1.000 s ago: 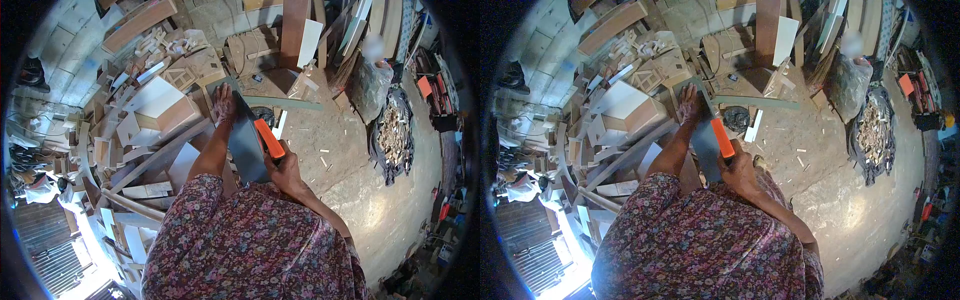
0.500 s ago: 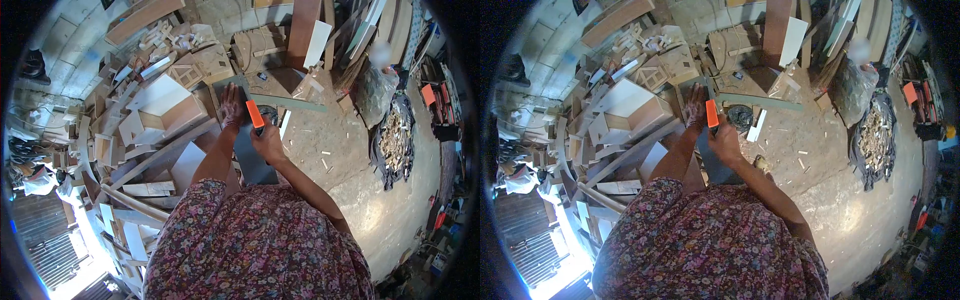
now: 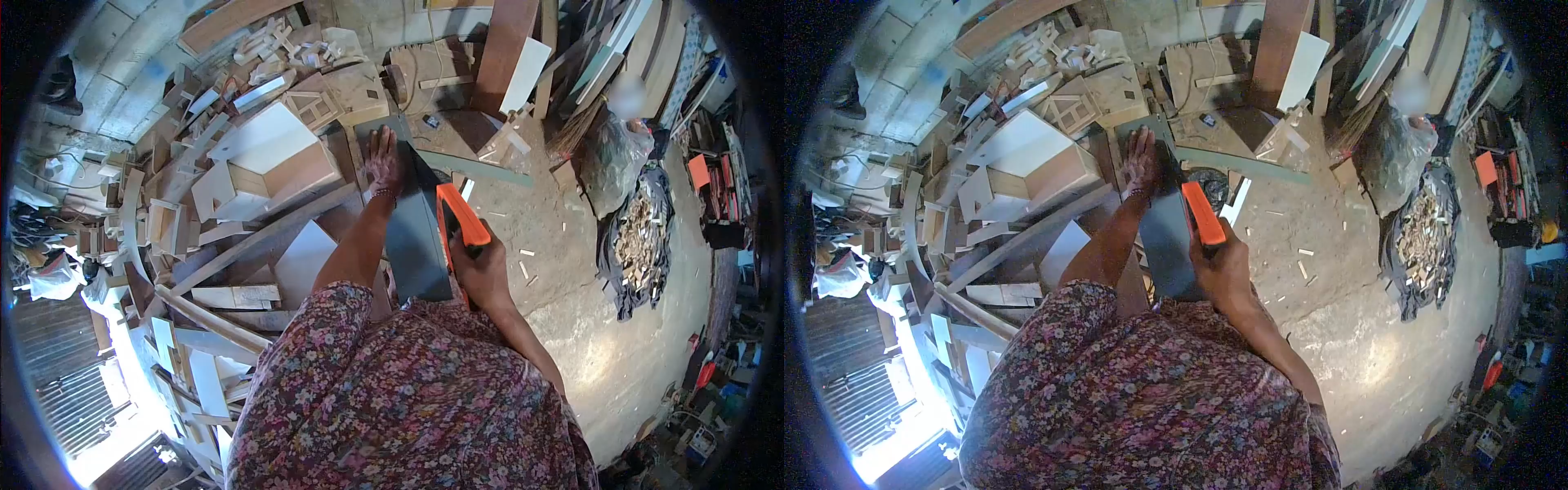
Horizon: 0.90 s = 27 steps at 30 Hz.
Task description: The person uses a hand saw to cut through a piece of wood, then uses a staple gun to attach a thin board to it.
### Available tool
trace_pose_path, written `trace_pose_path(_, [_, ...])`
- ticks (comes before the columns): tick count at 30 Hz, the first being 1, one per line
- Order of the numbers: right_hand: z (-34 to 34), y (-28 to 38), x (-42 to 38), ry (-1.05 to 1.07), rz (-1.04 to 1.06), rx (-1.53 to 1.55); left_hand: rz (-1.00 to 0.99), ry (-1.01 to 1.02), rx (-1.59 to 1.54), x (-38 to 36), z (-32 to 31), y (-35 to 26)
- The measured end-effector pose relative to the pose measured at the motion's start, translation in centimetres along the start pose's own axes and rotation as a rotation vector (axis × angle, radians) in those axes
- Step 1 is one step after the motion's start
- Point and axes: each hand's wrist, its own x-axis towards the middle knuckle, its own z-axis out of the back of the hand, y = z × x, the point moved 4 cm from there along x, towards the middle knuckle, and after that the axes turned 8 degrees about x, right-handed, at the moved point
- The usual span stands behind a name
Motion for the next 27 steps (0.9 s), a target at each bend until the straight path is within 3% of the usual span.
trace_pose_path(3, [0.5,-0.1,-2.0,0.010,-0.031,-0.002,-0.021,-0.042,-0.015,-0.7,-0.7,0.3])
trace_pose_path(5, [0.1,-0.5,-2.6,0.039,-0.183,0.025,-0.010,-0.035,-0.018,-0.8,-0.6,0.1])
trace_pose_path(6, [-0.2,-0.6,-2.5,0.036,-0.040,-0.015,-0.022,-0.050,-0.010,-0.7,-0.4,0.0])
trace_pose_path(10, [-0.8,-1.7,-2.4,0.068,-0.100,-0.016,-0.023,-0.053,0.013,-0.6,0.4,-0.2])
trace_pose_path(14, [-3.9,-6.8,2.4,-0.009,0.001,0.038,-0.008,0.045,0.028,-1.1,0.4,-0.3])
trace_pose_path(17, [-5.3,-6.0,4.7,-0.025,0.067,-0.008,-0.034,0.013,0.038,-0.3,-0.4,0.6])
trace_pose_path(19, [-4.9,-4.9,4.4,-0.017,0.043,-0.085,0.052,0.129,0.018,-0.5,0.3,-0.3])
trace_pose_path(24, [-1.9,-1.0,0.2,0.052,-0.147,0.085,0.060,0.178,0.063,-0.7,0.3,-0.3])
trace_pose_path(27, [-0.4,1.2,-2.1,0.054,-0.104,0.025,0.046,0.174,0.073,-0.8,0.0,-0.3])
